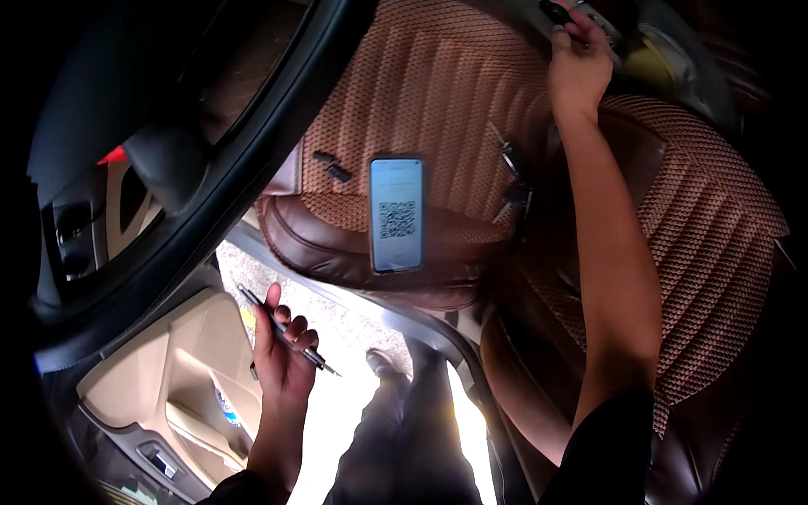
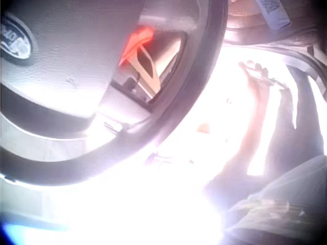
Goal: The person scrapes residue from the car door sill using a utility knife, then walks to a garage and sprays the exterior of a white car with a handheld sprayer. They refill the sprayer from a bucket and continue spraying the car's wheels and lower panels.
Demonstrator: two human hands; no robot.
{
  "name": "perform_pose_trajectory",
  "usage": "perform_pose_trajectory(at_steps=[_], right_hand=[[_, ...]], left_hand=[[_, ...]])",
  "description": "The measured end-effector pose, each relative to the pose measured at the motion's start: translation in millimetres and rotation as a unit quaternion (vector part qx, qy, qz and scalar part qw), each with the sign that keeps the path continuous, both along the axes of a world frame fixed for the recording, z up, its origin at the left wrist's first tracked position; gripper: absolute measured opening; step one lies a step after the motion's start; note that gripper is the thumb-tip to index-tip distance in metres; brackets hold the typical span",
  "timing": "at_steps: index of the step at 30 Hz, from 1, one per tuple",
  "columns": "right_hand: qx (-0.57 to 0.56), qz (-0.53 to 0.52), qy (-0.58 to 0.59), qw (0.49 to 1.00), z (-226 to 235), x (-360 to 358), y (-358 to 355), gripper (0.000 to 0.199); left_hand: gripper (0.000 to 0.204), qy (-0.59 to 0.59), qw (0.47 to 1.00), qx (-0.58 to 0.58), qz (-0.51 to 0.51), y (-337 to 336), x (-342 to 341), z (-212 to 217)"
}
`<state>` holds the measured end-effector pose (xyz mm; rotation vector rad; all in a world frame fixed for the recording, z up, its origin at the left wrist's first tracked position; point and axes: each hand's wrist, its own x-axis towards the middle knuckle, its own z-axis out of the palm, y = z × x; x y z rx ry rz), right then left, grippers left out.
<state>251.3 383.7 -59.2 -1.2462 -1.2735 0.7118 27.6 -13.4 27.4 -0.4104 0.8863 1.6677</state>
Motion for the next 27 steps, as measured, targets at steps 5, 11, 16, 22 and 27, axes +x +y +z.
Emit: perform_pose_trajectory(at_steps=[5, 11, 16, 22, 27], right_hand=[[-0.094, 0.166, -0.028, 0.981, -4.7, -75.5, -103.8, 0.019], [-0.079, 0.336, -0.223, 0.912, -2.6, -120.9, -172.8, 0.018], [-0.088, 0.338, -0.419, 0.838, 21.2, -150.3, -183.9, 0.026], [-0.141, 0.37, -0.425, 0.814, 16.0, -170.7, -176.0, 0.027], [-0.154, 0.231, -0.07, 0.958, 14.2, -152.5, -201.9, 0.02]], left_hand=[[0.033, 0.025, 1.0, -0.01, 0.014, 5.5, -13.0, 1.7], [0.031, 0.022, 1.0, -0.002, 0.016, -9.8, -24.4, 5.9], [0.031, 0.009, 0.999, -0.002, 0.043, -9.4, -24.3, 8.3], [0.032, 0.003, 0.998, 0.05, 0.03, -2.2, -23.4, -0.3], [0.032, -0.001, 0.996, 0.075, 0.045, 21.1, -20.4, 0.5]])
